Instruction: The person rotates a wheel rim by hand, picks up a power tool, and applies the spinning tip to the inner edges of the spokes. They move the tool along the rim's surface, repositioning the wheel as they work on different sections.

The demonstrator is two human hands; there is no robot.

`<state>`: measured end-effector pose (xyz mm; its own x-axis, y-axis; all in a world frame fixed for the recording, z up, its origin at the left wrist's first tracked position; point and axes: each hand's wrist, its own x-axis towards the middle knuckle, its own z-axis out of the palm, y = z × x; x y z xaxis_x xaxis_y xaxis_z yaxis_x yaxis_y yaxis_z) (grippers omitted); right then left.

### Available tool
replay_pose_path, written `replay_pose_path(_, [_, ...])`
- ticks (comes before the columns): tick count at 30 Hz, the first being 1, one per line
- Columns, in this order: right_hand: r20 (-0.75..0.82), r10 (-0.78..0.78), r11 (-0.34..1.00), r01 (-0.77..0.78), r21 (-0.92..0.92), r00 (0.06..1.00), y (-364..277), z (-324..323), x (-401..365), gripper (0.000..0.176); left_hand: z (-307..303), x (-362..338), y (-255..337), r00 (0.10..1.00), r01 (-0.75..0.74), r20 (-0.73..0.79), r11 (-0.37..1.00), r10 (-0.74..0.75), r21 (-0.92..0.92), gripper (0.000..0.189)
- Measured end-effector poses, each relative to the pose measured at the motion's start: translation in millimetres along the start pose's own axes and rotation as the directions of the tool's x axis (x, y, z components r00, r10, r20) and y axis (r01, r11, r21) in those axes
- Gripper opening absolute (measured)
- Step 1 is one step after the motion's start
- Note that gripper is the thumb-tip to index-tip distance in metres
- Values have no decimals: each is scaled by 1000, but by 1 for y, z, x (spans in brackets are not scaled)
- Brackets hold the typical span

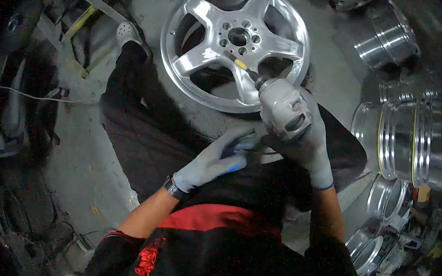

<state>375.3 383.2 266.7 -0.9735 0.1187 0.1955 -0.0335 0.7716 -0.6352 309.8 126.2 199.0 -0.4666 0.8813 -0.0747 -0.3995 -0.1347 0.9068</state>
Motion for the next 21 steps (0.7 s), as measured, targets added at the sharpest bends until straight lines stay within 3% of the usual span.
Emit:
replay_pose_path(1, [326,352,559,-476,678,877,0,2,6,107,1,10,3,998,-61,20,995,63,-85,77])
replay_pose_path(2, [339,354,546,-487,681,871,2,4,7,107,2,19,7,999,-46,10,995,47,-87,77])
replay_pose_path(3, [207,269,803,-338,492,941,3,5,3,106,3,27,14,999,-37,20,988,40,-148,81])
replay_pose_path(4, [105,140,960,-161,230,984,8,6,0,105,5,35,15,999,-25,35,978,33,-209,86])
replay_pose_path(5, [76,55,959,-74,272,996,23,15,-6,104,6,43,5,999,-2,39,977,11,-213,86])
replay_pose_path(8, [107,118,906,-151,396,987,36,24,-19,101,4,59,-20,996,-34,70,944,60,-328,75])
replay_pose_path(10, [157,130,942,-172,290,979,33,13,-19,99,6,56,-18,946,322,135,826,-294,-462,73])
replay_pose_path(12, [354,317,779,-454,432,880,35,8,-30,94,13,61,-39,930,361,164,741,-328,-566,67])
replay_pose_path(13, [361,326,773,-466,430,874,38,7,-33,94,15,63,-51,922,373,182,656,-342,-657,61])
replay_pose_path(16, [445,317,777,-498,384,837,49,5,-37,88,17,63,-76,922,383,242,625,-302,-680,64])
replay_pose_path(18, [525,331,840,-498,214,784,55,2,-40,85,19,61,-82,912,396,213,610,-352,-686,60])
replay_pose_path(21, [547,312,852,-483,200,777,64,0,-50,83,25,66,-77,847,526,307,604,-434,-598,59])
